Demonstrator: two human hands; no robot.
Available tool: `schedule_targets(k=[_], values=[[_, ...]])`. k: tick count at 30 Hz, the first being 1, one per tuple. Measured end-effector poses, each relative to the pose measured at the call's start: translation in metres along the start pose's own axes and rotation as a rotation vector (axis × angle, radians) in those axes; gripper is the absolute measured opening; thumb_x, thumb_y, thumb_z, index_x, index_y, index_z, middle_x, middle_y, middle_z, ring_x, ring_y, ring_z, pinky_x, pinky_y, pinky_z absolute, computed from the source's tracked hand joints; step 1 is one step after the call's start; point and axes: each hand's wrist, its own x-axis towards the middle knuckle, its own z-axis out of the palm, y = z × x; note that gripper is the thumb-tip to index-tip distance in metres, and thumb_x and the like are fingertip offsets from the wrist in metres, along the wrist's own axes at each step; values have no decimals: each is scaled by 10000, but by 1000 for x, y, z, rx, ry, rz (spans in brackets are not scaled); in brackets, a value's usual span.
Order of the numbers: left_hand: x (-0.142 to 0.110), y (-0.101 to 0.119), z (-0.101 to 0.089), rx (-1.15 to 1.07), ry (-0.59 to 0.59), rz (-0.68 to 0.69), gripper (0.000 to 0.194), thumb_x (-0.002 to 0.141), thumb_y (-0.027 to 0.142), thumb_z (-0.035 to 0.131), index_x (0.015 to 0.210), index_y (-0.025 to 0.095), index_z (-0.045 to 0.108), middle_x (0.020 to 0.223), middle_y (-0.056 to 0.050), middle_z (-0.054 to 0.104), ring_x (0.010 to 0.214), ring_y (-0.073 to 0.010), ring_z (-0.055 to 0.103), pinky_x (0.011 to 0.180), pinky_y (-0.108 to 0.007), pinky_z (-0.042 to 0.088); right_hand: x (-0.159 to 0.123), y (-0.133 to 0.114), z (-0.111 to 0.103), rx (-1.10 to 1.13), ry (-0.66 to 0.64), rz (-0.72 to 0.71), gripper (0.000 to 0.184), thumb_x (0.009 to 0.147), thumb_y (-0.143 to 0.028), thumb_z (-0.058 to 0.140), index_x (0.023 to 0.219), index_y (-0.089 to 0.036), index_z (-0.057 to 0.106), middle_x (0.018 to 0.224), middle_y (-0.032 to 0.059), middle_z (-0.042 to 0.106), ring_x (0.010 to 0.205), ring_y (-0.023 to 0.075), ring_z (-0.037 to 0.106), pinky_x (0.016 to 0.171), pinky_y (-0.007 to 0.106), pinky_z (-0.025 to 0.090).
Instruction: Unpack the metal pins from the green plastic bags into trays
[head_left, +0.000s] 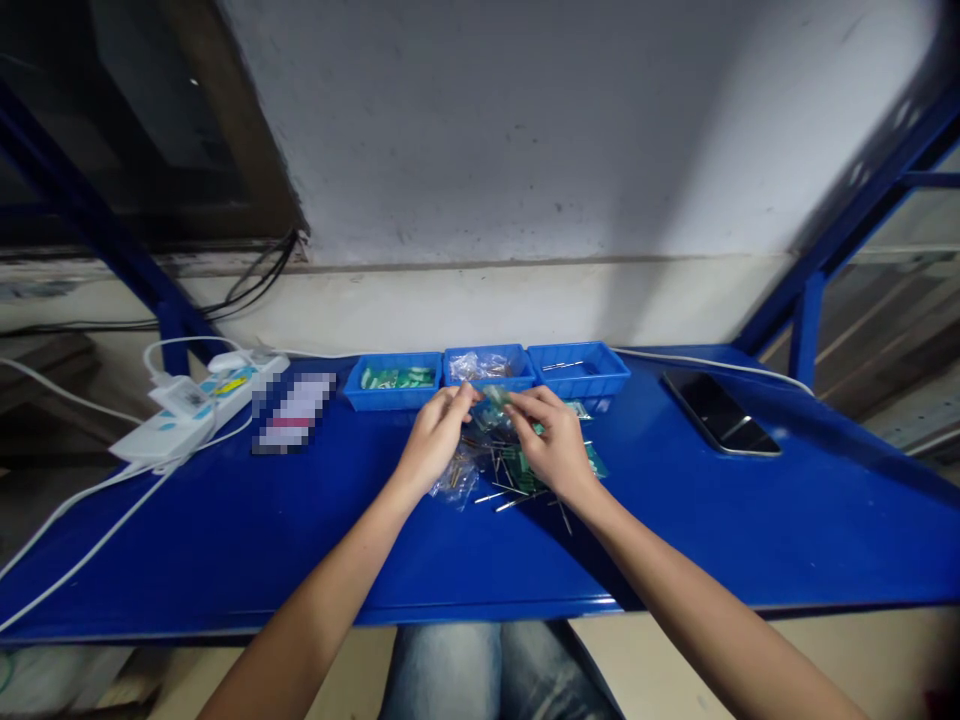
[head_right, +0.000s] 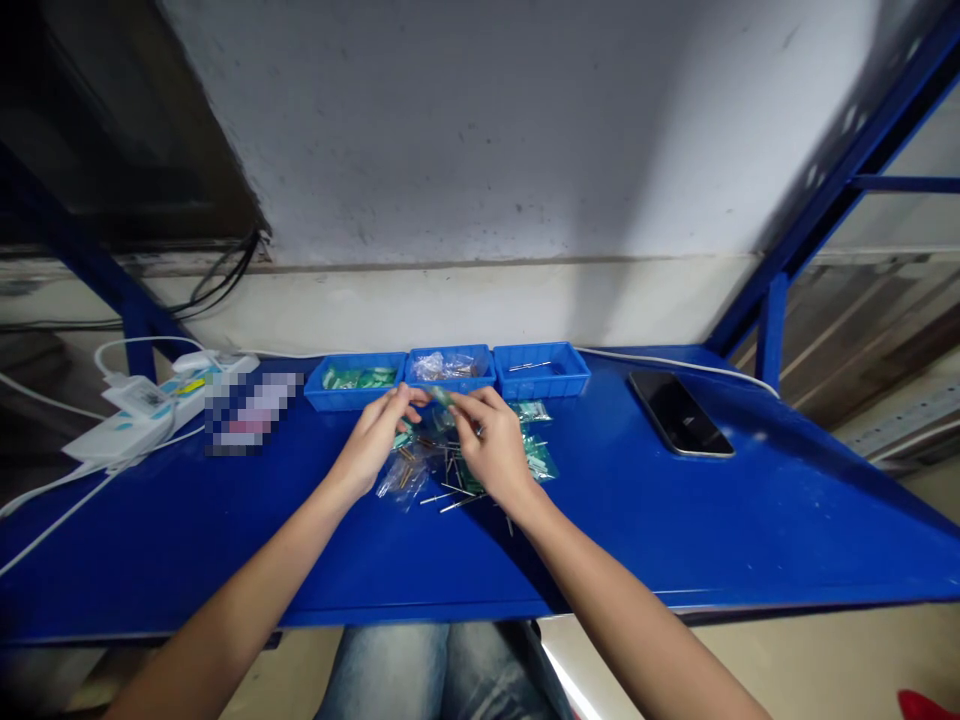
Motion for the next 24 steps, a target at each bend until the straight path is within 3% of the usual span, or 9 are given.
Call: schedule_targets(k=[3, 6, 9, 12, 14, 15, 18, 21, 24], values=[[2, -5, -2, -125, -66, -137, 335, 855, 475, 480, 876, 191, 656, 847, -37, 649, 718, -136, 582, 654, -260, 439, -4, -1, 3, -106, -42, -174, 305, 865, -137, 439, 1044, -210, 675, 936, 92, 552, 839, 186, 565, 724, 340, 490], [1, -9, -3, -128, -92, -133, 248, 813, 385, 571, 931, 185, 656, 857, -42, 669, 760, -148, 604, 667, -263, 454, -7, -2, 7, -159, -96, -229, 366, 852, -90, 414, 1080, -244, 656, 1041, 110, 516, 953, 217, 545, 752, 376, 507], [6, -8, -12, 87, 92, 64, 226, 814, 313, 573, 995, 200, 650, 955, -52, 668, 817, -166, 613, 705, -285, 473, -9, -2, 10, -131, -122, -179, 398, 856, -112, 433, 1203, -256, 563, 1106, 111, 480, 1040, 227, 519, 821, 391, 508], [24, -7, -35, 418, 394, 340, 214, 846, 301, 530, 993, 226, 665, 1013, -54, 639, 913, -187, 590, 765, -306, 471, -11, -3, 11, -93, -151, -87, 402, 865, -176, 457, 1257, -259, 494, 1125, 108, 454, 1034, 224, 529, 845, 381, 510], [39, -12, -53, 589, 489, 418, 236, 862, 295, 502, 1017, 219, 664, 1014, -73, 637, 945, -206, 584, 833, -339, 452, -11, -2, 10, -96, -176, -43, 393, 870, -213, 460, 1260, -253, 481, 1133, 113, 448, 998, 226, 545, 834, 384, 511], [46, -16, -60, 682, 475, 415, 237, 862, 295, 500, 1003, 213, 672, 1001, -84, 647, 953, -225, 585, 865, -369, 434, -10, -2, 9, -102, -180, -28, 395, 870, -227, 462, 1265, -249, 471, 1131, 116, 452, 985, 228, 549, 829, 391, 509], [54, -33, -67, 878, 270, 323, 271, 838, 383, 535, 981, 205, 682, 968, -108, 684, 959, -289, 593, 880, -458, 402, -5, 2, 3, -111, -142, 7, 404, 865, -257, 471, 1268, -233, 451, 1095, 115, 489, 994, 244, 541, 813, 413, 500], [44, -44, -55, 893, 209, 319, 312, 854, 406, 512, 1056, 211, 648, 1080, -108, 662, 1073, -307, 545, 941, -509, 346, 2, 7, -4, -109, -76, 68, 363, 859, -300, 481, 1212, -214, 490, 1035, 108, 531, 985, 251, 542, 768, 403, 502], [29, -39, -35, 790, 102, 408, 276, 883, 366, 474, 1041, 209, 636, 1049, -79, 658, 1041, -254, 544, 912, -442, 398, 7, 10, -11, -125, -49, 124, 323, 859, -330, 479, 1150, -202, 535, 988, 101, 556, 944, 248, 553, 726, 380, 497]])
